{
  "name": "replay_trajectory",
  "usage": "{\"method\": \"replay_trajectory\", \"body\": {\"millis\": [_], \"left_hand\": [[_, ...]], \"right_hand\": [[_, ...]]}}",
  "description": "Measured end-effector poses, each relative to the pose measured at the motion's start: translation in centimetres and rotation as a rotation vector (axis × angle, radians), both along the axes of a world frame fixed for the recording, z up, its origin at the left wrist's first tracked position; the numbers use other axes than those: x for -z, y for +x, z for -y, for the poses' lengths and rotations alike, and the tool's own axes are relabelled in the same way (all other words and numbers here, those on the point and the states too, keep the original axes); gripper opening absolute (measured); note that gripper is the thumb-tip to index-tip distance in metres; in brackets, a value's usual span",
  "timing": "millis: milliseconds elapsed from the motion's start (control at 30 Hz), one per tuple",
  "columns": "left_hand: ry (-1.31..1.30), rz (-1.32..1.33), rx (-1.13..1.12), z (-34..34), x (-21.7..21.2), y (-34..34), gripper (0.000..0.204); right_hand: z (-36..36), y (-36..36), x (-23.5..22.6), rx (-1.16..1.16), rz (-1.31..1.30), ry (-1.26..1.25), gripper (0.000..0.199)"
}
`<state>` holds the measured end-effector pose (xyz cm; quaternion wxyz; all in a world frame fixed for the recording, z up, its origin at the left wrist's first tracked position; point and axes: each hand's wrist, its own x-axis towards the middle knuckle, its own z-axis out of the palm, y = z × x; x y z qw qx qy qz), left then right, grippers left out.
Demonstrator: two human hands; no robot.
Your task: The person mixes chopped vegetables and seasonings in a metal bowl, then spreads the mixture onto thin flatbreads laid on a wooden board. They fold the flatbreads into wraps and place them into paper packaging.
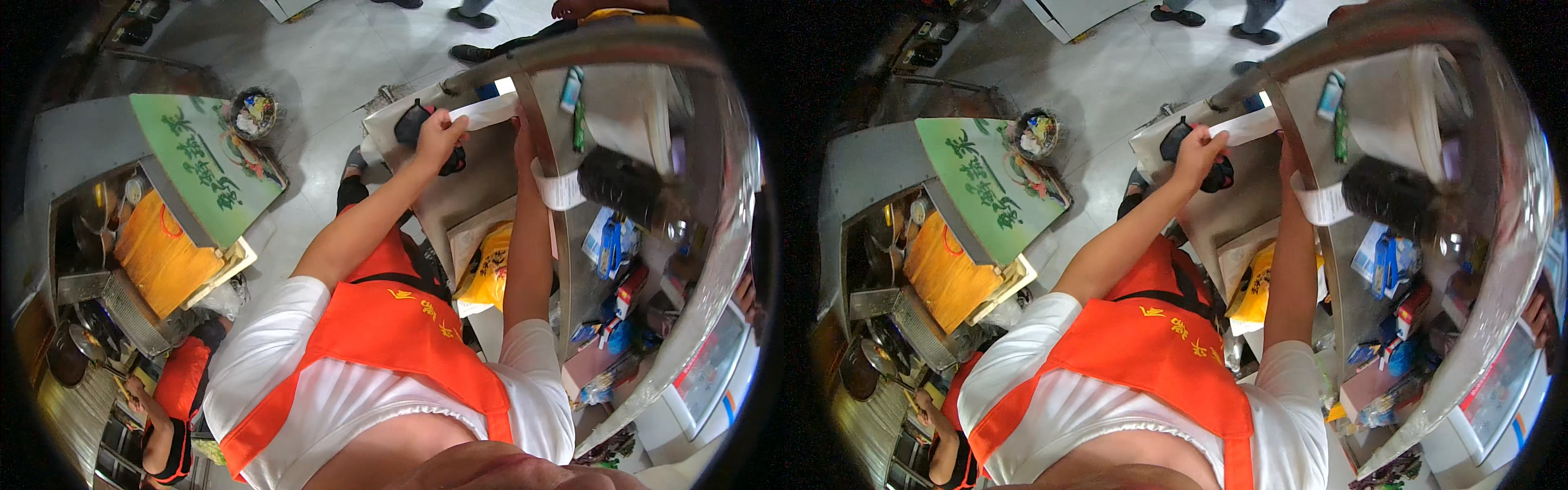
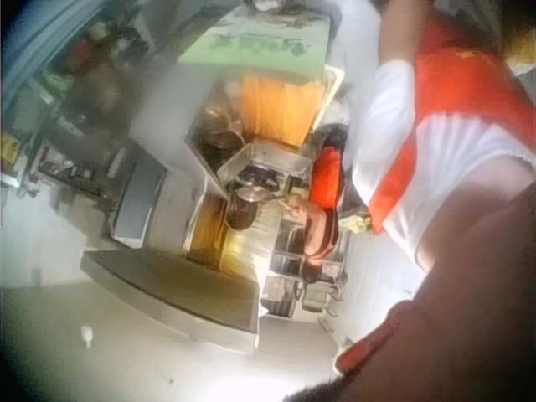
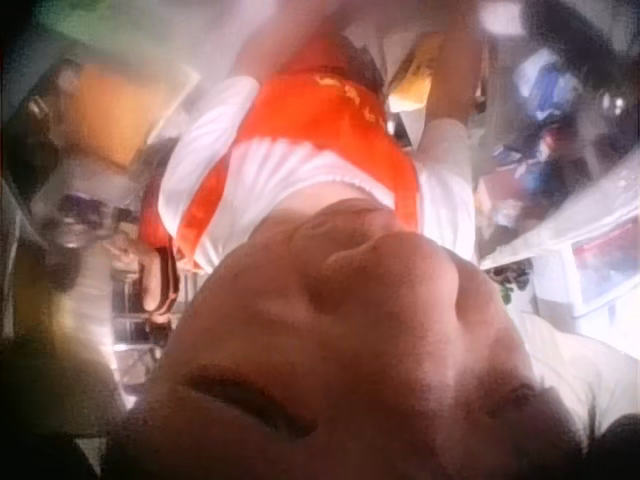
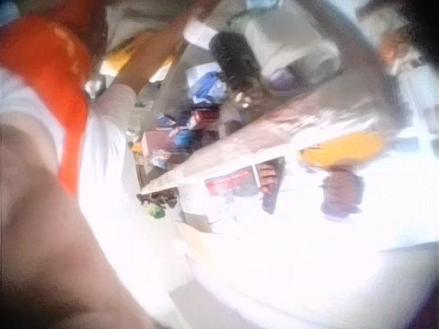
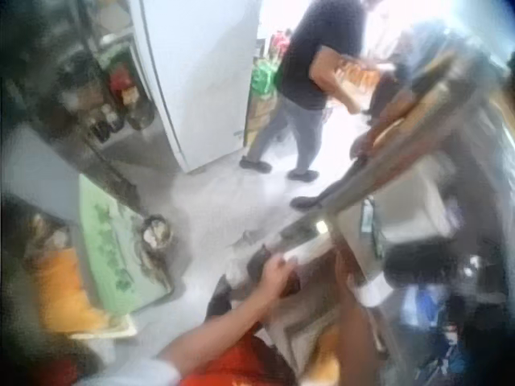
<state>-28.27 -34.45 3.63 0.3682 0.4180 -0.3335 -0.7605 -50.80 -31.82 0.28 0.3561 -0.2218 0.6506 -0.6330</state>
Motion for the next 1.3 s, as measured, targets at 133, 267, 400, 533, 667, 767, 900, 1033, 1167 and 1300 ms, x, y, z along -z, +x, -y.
{"method": "replay_trajectory", "body": {"millis": [133,267,400,533,667,767,900,1033,1167,1300], "left_hand": [[-0.041,0.261,-0.038,2.8,0.5,-2.3,0.031],[0.045,0.253,-0.026,3.5,0.7,-1.9,0.029],[0.011,0.249,0.011,4.2,0.8,-1.5,0.031],[-0.092,0.228,0.051,4.0,1.4,-1.7,0.032],[-0.064,0.254,0.076,3.7,1.6,-1.8,0.033],[-0.083,0.232,0.049,3.9,1.7,-1.8,0.032],[-0.241,0.280,0.016,3.5,2.6,-2.1,0.030],[-0.267,0.276,0.011,2.8,2.3,-1.7,0.029],[-0.256,0.298,-0.035,2.5,2.6,-2.1,0.028],[-0.263,0.332,-0.052,2.6,3.6,-2.2,0.029]], "right_hand": [[3.4,0.3,1.1,0.062,-0.480,0.043,0.039],[4.7,1.1,1.1,0.077,-0.801,0.145,0.040],[5.3,1.3,0.6,0.081,-0.971,0.210,0.041],[5.3,1.9,0.2,0.084,-1.103,0.264,0.041],[4.8,2.1,-0.4,0.092,-1.213,0.320,0.042],[4.9,3.2,-1.1,0.094,-1.295,0.344,0.043],[3.3,4.6,-1.6,0.175,-1.138,0.257,0.041],[4.4,8.1,-6.2,0.005,-1.079,0.672,0.031],[3.2,7.1,-3.8,-0.150,-1.395,0.548,0.036],[2.7,7.4,-3.4,-0.184,-1.632,0.437,0.042]]}}
